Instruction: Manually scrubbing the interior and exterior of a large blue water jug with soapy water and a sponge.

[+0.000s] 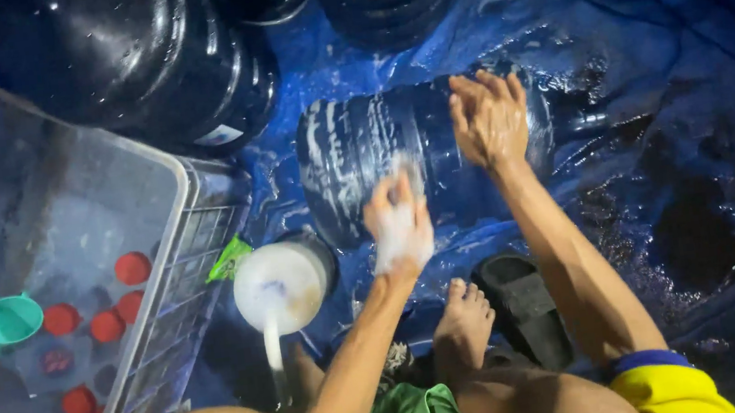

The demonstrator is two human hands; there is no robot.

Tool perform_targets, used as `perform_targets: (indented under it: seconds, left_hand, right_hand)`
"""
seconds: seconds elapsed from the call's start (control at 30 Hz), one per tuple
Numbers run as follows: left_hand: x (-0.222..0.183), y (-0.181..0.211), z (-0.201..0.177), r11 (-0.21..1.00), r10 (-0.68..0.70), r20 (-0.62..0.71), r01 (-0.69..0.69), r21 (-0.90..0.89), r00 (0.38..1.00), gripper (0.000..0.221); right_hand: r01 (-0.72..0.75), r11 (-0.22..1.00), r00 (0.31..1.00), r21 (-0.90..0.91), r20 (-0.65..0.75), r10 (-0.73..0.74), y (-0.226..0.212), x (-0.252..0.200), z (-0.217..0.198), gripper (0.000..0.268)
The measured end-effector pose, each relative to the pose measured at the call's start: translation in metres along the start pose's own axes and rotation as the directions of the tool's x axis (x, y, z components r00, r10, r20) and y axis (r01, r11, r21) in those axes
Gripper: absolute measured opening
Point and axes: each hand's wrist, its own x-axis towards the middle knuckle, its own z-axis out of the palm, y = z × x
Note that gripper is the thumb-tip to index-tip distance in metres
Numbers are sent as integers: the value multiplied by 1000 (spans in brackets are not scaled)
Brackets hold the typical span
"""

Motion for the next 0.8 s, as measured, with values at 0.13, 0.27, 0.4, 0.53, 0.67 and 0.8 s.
perform_targets:
  seconds: [0.13, 0.27, 0.4, 0.53, 0.67, 0.8]
  left_hand:
    - [105, 44, 4, 997, -67, 260, 77, -29, 963, 55]
    - [187, 28, 89, 965, -115, 382, 12, 261, 917, 32]
    - [163, 34, 60, 954, -52, 344, -54, 293, 938, 34]
    - [59, 78, -36, 918, 124, 101, -152, 366, 987, 69]
    - [-1, 99, -58, 881, 6, 97, -51, 470, 995, 62]
    - [92, 85, -13, 936, -80, 92, 43, 348, 993, 94]
  right_hand:
    - [-57, 981, 990, 186, 137, 32, -8, -23, -25, 37]
    - [-85, 966, 994, 245, 85, 66, -13, -29, -39, 32]
    - [-97, 973, 994, 211, 73, 83, -14, -16, -29, 30]
    - [-87, 972, 987, 219, 154, 53, -5, -3, -13, 30]
    - [-33, 975, 985, 222, 172, -6, -4, 2, -8, 30]
    - [-10, 970, 988, 242, 152, -27, 0, -10, -9, 27]
